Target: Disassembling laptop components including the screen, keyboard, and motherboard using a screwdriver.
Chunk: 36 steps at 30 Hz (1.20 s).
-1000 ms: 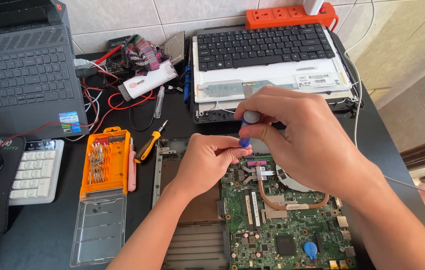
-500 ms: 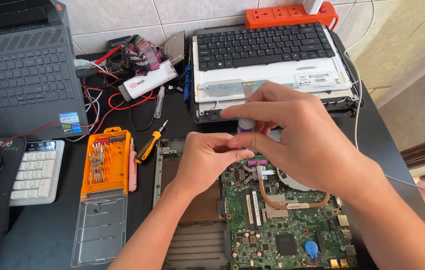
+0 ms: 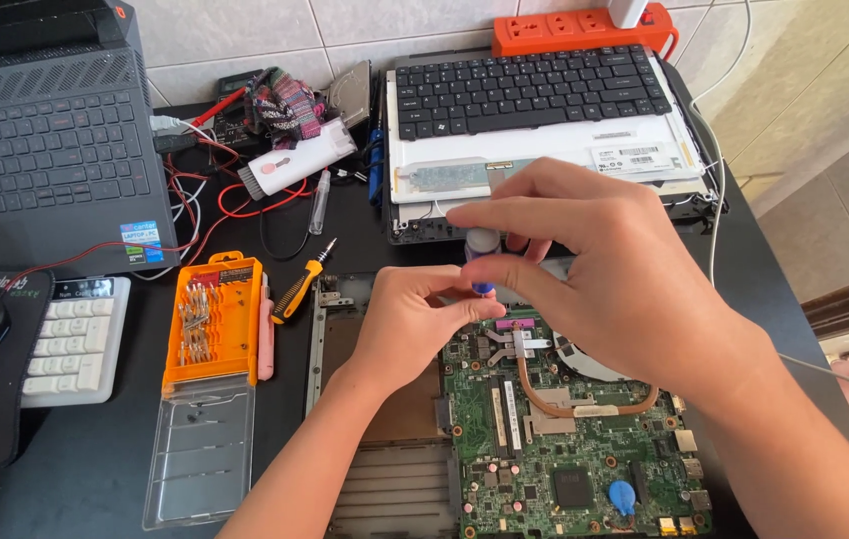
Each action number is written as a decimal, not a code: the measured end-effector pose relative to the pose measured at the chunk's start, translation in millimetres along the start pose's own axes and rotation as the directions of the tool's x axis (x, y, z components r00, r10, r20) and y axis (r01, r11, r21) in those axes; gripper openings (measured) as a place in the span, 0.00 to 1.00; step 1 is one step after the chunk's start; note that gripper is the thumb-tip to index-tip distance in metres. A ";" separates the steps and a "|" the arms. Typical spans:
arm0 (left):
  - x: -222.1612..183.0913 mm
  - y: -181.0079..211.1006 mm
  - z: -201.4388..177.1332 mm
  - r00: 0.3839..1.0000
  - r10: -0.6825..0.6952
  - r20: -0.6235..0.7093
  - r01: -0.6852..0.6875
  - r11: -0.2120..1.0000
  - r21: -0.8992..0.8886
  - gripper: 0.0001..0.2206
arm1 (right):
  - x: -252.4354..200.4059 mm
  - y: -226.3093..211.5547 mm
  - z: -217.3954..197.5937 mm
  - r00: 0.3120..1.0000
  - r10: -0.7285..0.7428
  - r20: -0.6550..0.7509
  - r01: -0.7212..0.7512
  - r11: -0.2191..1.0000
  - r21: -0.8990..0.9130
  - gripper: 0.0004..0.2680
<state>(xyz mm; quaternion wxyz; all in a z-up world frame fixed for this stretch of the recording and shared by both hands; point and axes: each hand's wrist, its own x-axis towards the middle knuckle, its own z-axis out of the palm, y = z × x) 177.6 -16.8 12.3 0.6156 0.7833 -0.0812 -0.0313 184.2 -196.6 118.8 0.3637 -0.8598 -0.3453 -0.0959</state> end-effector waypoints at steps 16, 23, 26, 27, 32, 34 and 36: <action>0.5 -11.3 0.4 0.997 0.079 0.020 -0.079 0.997 -0.012 0.03 | -1.5 -2.6 -4.9 1.000 -0.015 -0.024 0.014 0.999 -0.046 0.08; 0.5 -7.8 -0.6 0.996 0.075 0.045 -0.075 0.997 -0.009 0.03 | -1.6 -7.1 -9.7 0.999 0.024 0.038 -0.024 0.999 -0.025 0.12; 1.7 -7.7 -0.2 0.995 0.097 0.019 -0.097 0.995 0.037 0.01 | -2.5 -4.9 -7.7 1.000 0.022 0.012 -0.022 0.999 -0.040 0.11; 1.9 -7.5 -0.5 0.998 0.065 -0.008 -0.064 0.997 0.047 0.03 | -2.9 -4.4 -6.9 1.000 0.012 -0.001 -0.012 0.999 -0.051 0.10; 0.4 -6.6 -1.3 0.997 0.035 0.071 -0.031 0.998 -0.058 0.07 | -0.1 -6.9 -8.3 1.000 0.005 0.016 -0.004 0.999 -0.045 0.10; -0.4 -4.8 0.0 0.994 -0.024 0.102 0.032 0.996 -0.081 0.08 | -0.6 -6.6 -8.1 1.000 0.004 0.022 -0.003 0.998 -0.056 0.10; -0.8 -4.3 0.7 1.000 0.023 0.019 -0.021 0.997 -0.077 0.03 | -1.3 -6.5 -6.9 1.000 0.020 0.020 -0.018 0.998 -0.066 0.11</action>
